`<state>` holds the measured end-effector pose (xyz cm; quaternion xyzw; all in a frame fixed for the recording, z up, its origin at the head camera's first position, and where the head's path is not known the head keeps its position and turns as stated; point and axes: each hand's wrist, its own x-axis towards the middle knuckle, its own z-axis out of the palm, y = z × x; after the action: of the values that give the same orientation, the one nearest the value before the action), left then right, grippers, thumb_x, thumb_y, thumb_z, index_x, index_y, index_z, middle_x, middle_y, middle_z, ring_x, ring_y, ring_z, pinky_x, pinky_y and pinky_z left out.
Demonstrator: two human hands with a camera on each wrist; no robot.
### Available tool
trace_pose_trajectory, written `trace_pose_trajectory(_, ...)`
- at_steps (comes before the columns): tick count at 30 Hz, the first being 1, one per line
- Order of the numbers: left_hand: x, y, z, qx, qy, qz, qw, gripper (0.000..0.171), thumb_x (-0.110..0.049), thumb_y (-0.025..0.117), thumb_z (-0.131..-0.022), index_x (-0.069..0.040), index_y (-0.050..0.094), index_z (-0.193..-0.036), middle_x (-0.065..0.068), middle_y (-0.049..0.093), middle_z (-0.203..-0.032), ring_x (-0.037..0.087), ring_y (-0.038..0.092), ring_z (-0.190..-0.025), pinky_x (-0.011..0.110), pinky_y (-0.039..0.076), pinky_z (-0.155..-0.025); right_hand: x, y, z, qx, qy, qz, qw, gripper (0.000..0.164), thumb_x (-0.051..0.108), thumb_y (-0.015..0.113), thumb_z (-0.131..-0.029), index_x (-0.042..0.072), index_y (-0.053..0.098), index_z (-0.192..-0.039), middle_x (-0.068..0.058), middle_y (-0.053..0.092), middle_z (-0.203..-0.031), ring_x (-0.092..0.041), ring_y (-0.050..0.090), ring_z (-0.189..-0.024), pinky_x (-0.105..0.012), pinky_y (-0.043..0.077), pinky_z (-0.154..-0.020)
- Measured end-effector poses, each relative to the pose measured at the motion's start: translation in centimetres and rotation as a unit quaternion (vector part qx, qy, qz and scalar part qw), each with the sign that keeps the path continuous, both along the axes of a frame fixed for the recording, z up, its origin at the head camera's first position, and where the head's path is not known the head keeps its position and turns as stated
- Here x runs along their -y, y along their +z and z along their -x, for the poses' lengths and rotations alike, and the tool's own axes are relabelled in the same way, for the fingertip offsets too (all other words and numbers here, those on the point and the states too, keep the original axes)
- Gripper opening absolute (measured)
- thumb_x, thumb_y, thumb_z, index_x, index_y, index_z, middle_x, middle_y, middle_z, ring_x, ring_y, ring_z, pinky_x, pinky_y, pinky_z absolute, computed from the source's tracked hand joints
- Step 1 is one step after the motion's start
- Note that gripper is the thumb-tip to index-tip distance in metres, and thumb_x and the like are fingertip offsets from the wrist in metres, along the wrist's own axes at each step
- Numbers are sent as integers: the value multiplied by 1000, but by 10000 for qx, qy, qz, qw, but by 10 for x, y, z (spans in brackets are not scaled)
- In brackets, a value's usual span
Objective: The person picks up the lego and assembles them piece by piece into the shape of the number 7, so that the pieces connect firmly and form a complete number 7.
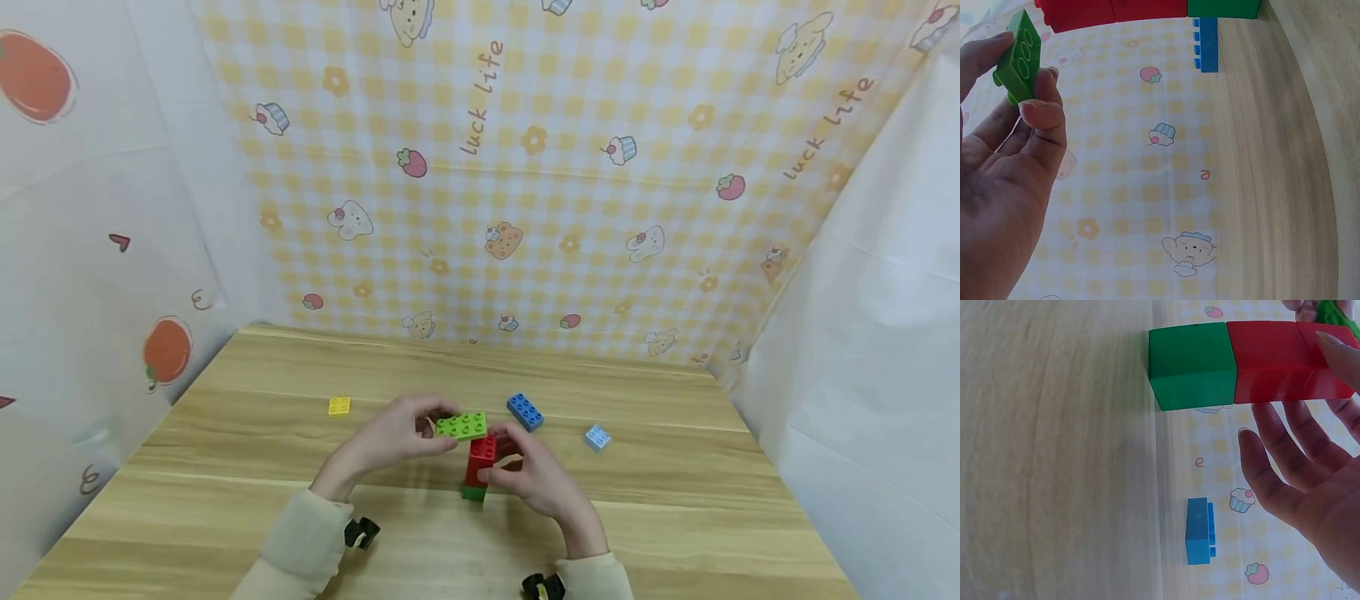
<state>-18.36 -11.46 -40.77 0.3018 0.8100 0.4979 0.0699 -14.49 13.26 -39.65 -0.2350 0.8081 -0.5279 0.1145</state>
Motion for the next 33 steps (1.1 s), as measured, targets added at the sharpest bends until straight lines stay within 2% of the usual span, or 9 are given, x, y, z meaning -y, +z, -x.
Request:
trace_pose_trajectory(5,-1,-1,-6,32,17,23,10000,35,-24,74,-88,-15,66,-120,-5,64,-103,17,58,-80,29,51,-67,-3,-10,4,-27,-29,2,10000,41,3,71,-88,6,55,-126,-9,61,-113,-28,58,-102,-46,50,-86)
trace_pose_trajectory(10,-4,-3,-8,-87,-100,-47,9999,32,-24,74,-89,-16,67,-119,-5,63,-102,16,57,-79,28,51,-66,-7,-31,13,-128,-74,-110,9998,43,9,73,-88,11,55,-127,-3,61,-114,-22,58,-101,-41,51,-85)
trace_pose_trajectory(13,-6,-4,-9,-149,-179,-100,9997,31,-24,73,-89,-18,67,-119,-6,64,-102,15,56,-79,28,51,-66,-9,-36,16,-176,-22,-95,9998,42,15,74,-89,16,56,-127,1,61,-113,-20,58,-101,-39,51,-85)
trace_pose_trajectory(20,-11,-8,-8,-285,-230,-132,9992,31,-22,74,-89,-18,67,-119,-7,65,-101,14,57,-77,28,51,-64,0,-2,-1,-58,-16,-58,10000,38,2,70,-89,6,56,-124,-10,60,-114,-27,58,-102,-42,51,-86)
trace_pose_trajectory(27,-11,-10,-4,-334,-367,-129,9987,33,-24,73,-90,-15,66,-121,-3,64,-100,15,55,-76,26,50,-63,1,-2,0,-130,-8,-66,9999,40,0,70,-88,4,55,-125,-11,60,-111,-29,59,-101,-46,50,-87)
trace_pose_trajectory(33,-9,-6,2,-356,-419,19,9985,30,-25,74,-89,-15,69,-117,-3,60,-88,13,51,-72,23,45,-60,1,1,0,-132,10,-65,9999,38,1,70,-88,5,56,-124,-8,61,-110,-29,59,-101,-47,50,-87)
